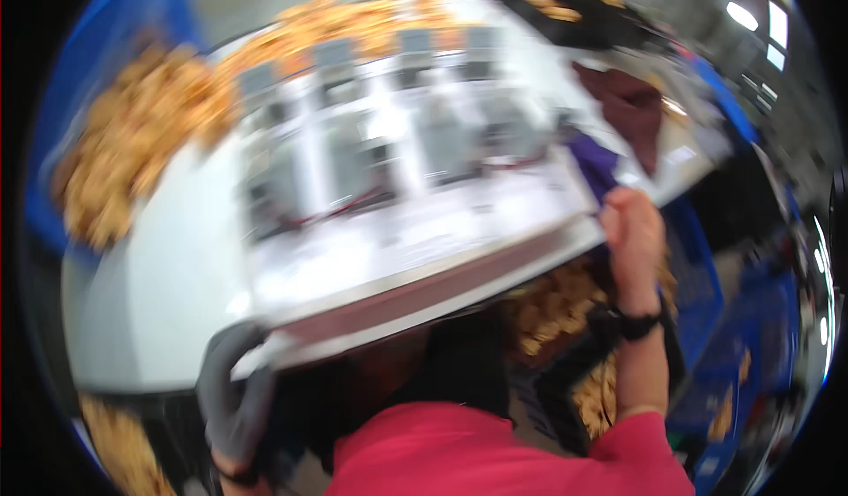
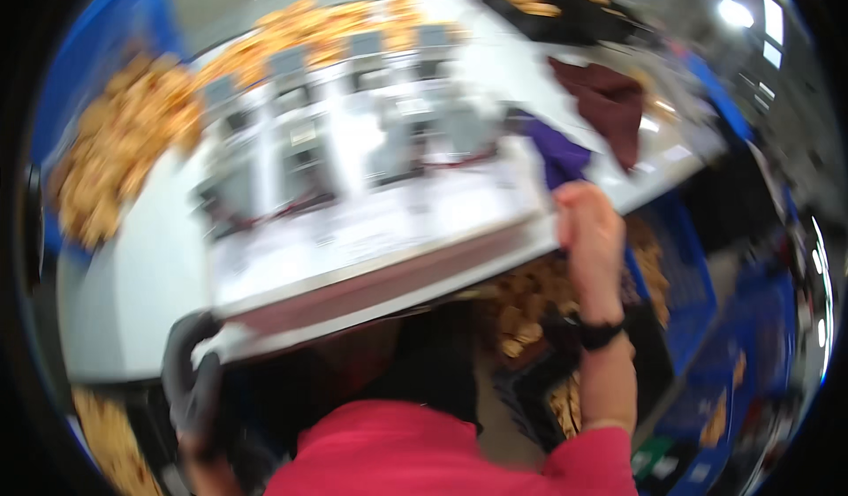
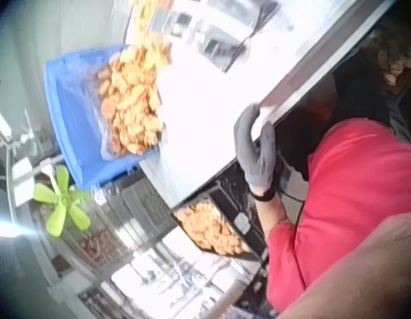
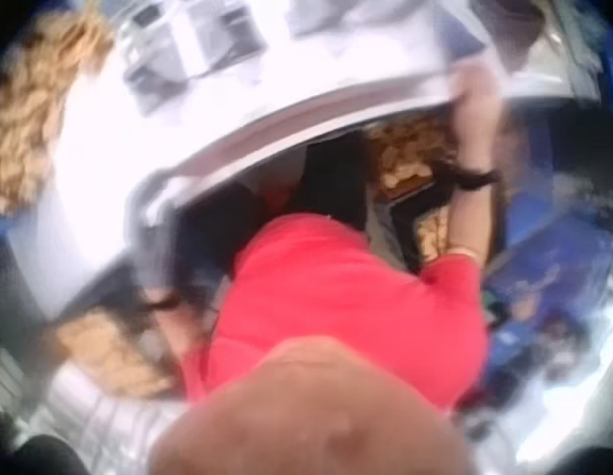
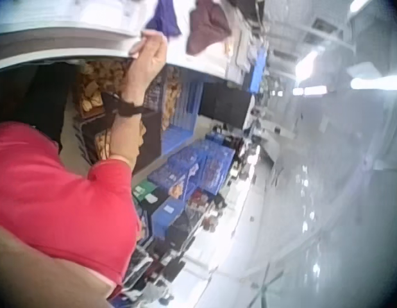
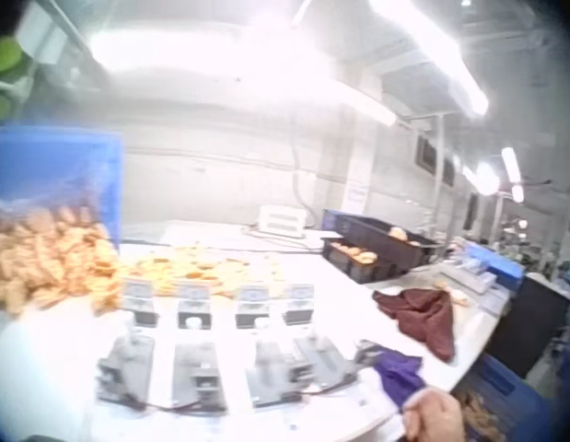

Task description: The person picks beige plastic components from a blue bin and places them into a white testing fixture. They use a handheld device to scan or test each part, then remove the part and repeat the cycle with the next component.

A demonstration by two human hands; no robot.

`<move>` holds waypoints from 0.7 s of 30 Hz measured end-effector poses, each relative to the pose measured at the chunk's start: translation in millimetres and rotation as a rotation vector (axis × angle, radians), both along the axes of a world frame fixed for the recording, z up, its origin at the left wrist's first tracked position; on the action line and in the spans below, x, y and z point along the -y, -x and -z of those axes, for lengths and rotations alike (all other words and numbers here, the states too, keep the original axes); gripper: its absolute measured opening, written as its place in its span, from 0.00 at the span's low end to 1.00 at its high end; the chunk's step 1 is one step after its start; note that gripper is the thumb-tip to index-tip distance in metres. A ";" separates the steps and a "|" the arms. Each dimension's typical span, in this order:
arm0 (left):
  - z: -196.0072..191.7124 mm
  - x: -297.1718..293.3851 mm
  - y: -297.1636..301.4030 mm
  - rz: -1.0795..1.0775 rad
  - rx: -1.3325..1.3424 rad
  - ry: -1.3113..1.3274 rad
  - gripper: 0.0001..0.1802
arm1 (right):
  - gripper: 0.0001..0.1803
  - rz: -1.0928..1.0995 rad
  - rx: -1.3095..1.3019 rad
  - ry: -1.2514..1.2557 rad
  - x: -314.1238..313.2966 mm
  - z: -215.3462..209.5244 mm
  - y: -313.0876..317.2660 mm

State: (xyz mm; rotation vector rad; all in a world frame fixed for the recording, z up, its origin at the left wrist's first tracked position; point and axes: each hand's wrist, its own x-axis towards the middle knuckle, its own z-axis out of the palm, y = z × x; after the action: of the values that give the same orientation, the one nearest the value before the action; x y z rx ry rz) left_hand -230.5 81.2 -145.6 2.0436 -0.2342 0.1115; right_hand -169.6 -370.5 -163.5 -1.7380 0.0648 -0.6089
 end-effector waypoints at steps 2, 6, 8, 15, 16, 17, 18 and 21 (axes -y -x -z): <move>-7.6 -11.9 -5.8 0.028 0.024 -0.051 0.14 | 0.16 -0.146 -0.021 0.001 -33.7 2.5 12.2; -22.4 -54.3 -9.6 -0.095 -0.008 -0.073 0.05 | 0.19 -0.407 0.075 0.195 -92.7 8.3 8.7; -26.3 -87.4 -20.4 -0.200 -0.019 -0.152 0.07 | 0.20 -0.456 0.150 0.338 -112.7 7.3 5.8; -20.9 -205.6 -178.9 -0.274 -0.118 -0.748 0.39 | 0.21 -0.326 0.159 0.325 -134.9 18.4 4.3; -25.8 -197.9 -209.7 -0.310 -0.134 -0.828 0.40 | 0.18 -0.256 0.114 0.327 -137.7 16.0 7.9; -15.0 -206.9 -237.6 -0.415 -0.098 -0.841 0.39 | 0.16 -0.273 0.091 0.291 -143.5 14.7 8.4; -0.9 -212.2 -268.8 -0.404 -0.066 -0.900 0.40 | 0.15 -0.250 0.057 0.283 -146.9 12.0 5.4; 39.2 -213.5 -289.8 -0.544 -0.216 -0.898 0.41 | 0.09 -0.225 -0.030 0.318 -151.8 5.6 0.0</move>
State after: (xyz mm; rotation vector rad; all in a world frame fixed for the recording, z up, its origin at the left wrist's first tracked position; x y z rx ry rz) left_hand 59.3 294.7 -184.8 2.9412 0.5094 0.1320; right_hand -169.5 -218.7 -169.2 -2.0273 -0.2148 -0.4436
